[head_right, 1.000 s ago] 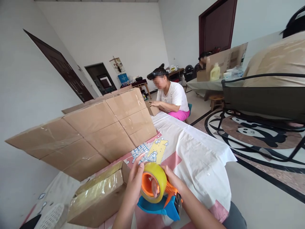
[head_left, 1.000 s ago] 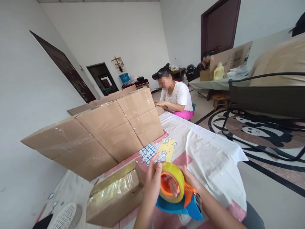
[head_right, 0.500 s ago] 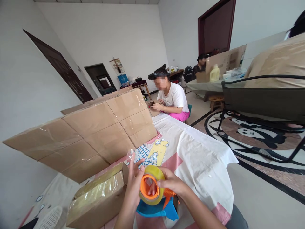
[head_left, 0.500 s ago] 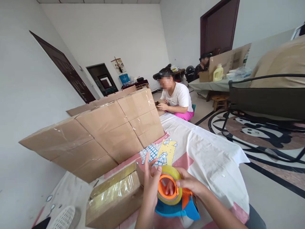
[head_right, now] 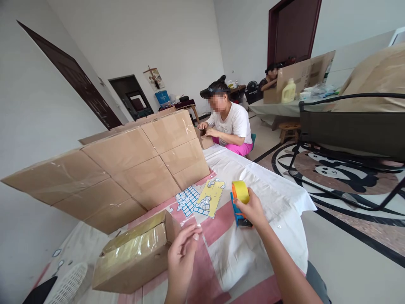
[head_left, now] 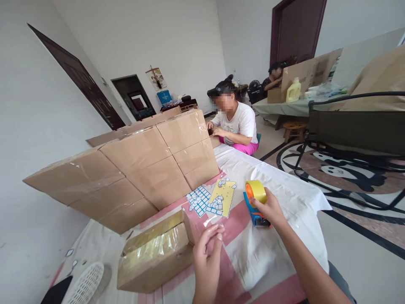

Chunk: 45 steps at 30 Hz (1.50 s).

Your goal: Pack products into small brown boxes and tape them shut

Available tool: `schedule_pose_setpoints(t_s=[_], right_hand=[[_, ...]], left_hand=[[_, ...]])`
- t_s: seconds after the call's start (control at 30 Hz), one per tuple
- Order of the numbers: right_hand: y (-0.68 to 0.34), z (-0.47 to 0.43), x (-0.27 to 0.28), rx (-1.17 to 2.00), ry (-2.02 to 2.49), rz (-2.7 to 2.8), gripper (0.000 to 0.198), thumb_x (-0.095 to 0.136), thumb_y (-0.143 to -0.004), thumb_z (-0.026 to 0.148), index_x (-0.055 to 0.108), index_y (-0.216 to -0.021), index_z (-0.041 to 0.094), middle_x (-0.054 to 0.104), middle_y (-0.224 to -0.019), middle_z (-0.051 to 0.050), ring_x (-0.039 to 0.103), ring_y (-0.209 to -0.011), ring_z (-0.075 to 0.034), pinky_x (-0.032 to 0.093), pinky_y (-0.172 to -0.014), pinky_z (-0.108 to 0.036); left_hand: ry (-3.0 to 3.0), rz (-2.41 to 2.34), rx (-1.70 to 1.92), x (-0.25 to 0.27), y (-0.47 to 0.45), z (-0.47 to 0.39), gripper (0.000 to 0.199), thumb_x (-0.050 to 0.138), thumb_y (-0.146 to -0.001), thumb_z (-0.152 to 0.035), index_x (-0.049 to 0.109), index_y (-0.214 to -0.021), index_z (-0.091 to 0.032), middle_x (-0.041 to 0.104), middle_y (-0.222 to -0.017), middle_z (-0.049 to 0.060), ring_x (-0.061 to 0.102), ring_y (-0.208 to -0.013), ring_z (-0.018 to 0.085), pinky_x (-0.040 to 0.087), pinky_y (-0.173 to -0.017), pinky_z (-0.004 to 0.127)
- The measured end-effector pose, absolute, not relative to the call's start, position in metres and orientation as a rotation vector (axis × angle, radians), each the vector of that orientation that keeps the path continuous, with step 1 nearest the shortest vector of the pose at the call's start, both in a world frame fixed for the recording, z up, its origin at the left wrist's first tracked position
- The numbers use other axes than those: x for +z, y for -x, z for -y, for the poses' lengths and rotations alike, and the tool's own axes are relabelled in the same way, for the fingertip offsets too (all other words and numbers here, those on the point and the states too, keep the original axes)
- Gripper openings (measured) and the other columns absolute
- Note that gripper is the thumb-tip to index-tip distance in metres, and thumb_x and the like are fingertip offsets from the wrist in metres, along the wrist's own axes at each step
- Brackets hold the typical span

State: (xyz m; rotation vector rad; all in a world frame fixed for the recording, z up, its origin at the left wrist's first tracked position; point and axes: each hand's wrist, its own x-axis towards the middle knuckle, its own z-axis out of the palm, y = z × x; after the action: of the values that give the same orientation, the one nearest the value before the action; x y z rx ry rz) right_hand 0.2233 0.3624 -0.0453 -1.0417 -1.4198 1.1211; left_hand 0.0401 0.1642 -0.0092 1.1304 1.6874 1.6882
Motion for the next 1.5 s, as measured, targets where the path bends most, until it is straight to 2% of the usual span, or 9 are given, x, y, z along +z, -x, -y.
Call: schedule_pose_setpoints(t_s=[0.2,0.4,0.53,0.63,0.77,0.87,1.07,1.23,1.5], right_hand=[[-0.222,-0.368,-0.042,0.89,1.286,1.726,0.032,0.065,-0.074,0.044,0.052,-0.09,0.021,0.06,-0.07,0.002,0.057,-0.062,-0.018,0.04,-0.052,-0.026],[-0.223,-0.372,-0.047,0.901,1.339,1.809,0.034,0.063,-0.078,0.047,0.05,-0.095,0.021,0.06,-0.074,0.001,0.058,-0.064,-0.018,0.042,-0.055,-0.027],[-0.226,-0.379,-0.052,0.851,1.285,1.718,0.063,0.073,-0.072,0.055,0.048,-0.117,0.018,0.065,-0.096,-0.007,0.066,-0.083,-0.026,0.052,-0.07,-0.035],[-0.221,-0.373,-0.044,0.494,1.124,1.611,0.071,0.078,-0.07,0.054,0.049,-0.123,0.016,0.058,-0.114,-0.015,0.06,-0.107,-0.033,0.051,-0.09,-0.046],[-0.197,-0.333,-0.014,0.282,0.73,1.657,0.028,0.069,-0.086,0.034,0.058,-0.108,0.021,0.059,-0.11,-0.012,0.058,-0.107,-0.03,0.047,-0.095,-0.047],[-0.171,-0.291,0.009,0.563,0.4,1.821,0.008,0.06,-0.093,0.024,0.062,-0.1,0.022,0.063,-0.098,-0.008,0.061,-0.095,-0.024,0.048,-0.086,-0.039],[-0.133,-0.24,0.021,1.263,0.168,2.065,0.004,0.064,-0.088,0.022,0.065,-0.09,0.019,0.069,-0.083,-0.002,0.062,-0.071,-0.015,0.046,-0.065,-0.025],[-0.125,-0.234,0.02,1.319,0.229,2.054,0.003,0.068,-0.082,0.019,0.066,-0.083,0.017,0.066,-0.073,0.001,0.057,-0.063,-0.012,0.04,-0.058,-0.021],[-0.129,-0.233,0.007,1.2,0.13,1.964,0.01,0.067,-0.087,0.017,0.064,-0.077,0.018,0.063,-0.071,0.0,0.057,-0.063,-0.011,0.042,-0.06,-0.022]], left_hand=[[-0.922,-1.65,1.76,-0.008,-0.048,-0.156,0.042,0.076,-0.078,-0.053,0.076,-0.099,-0.016,0.078,-0.093,0.012,0.07,-0.064,0.018,0.062,-0.063,0.031],[-0.774,-1.681,1.762,-0.012,-0.04,-0.139,0.052,0.079,-0.071,-0.058,0.077,-0.101,-0.016,0.077,-0.084,0.01,0.056,-0.047,0.011,0.052,-0.045,0.026],[-0.735,-1.75,1.708,-0.009,-0.031,-0.128,0.064,0.081,-0.065,-0.063,0.078,-0.105,-0.015,0.075,-0.076,0.008,0.043,-0.04,0.007,0.041,-0.034,0.023],[-0.735,-1.794,1.663,-0.004,-0.027,-0.119,0.069,0.08,-0.064,-0.065,0.077,-0.111,-0.015,0.077,-0.084,0.01,0.043,-0.042,0.007,0.041,-0.032,0.022],[-0.789,-1.828,1.608,-0.004,-0.028,-0.11,0.067,0.077,-0.07,-0.063,0.074,-0.119,-0.018,0.077,-0.09,0.01,0.046,-0.045,0.008,0.041,-0.033,0.02],[-0.843,-1.819,1.605,-0.005,-0.032,-0.107,0.062,0.076,-0.073,-0.062,0.075,-0.118,-0.02,0.077,-0.089,0.009,0.045,-0.043,0.006,0.038,-0.032,0.018],[-0.901,-1.792,1.597,-0.005,-0.031,-0.107,0.069,0.072,-0.075,-0.065,0.072,-0.125,-0.017,0.076,-0.079,0.008,0.038,-0.036,0.005,0.037,-0.033,0.02],[-1.04,-1.812,1.58,-0.008,-0.021,-0.102,0.062,0.067,-0.08,-0.064,0.072,-0.125,-0.021,0.078,-0.102,0.012,0.054,-0.046,0.011,0.044,-0.037,0.022],[-1.005,-1.91,1.572,-0.011,-0.026,-0.097,0.066,0.066,-0.083,-0.061,0.066,-0.134,-0.02,0.072,-0.069,0.003,0.059,-0.051,0.015,0.051,-0.046,0.023]])
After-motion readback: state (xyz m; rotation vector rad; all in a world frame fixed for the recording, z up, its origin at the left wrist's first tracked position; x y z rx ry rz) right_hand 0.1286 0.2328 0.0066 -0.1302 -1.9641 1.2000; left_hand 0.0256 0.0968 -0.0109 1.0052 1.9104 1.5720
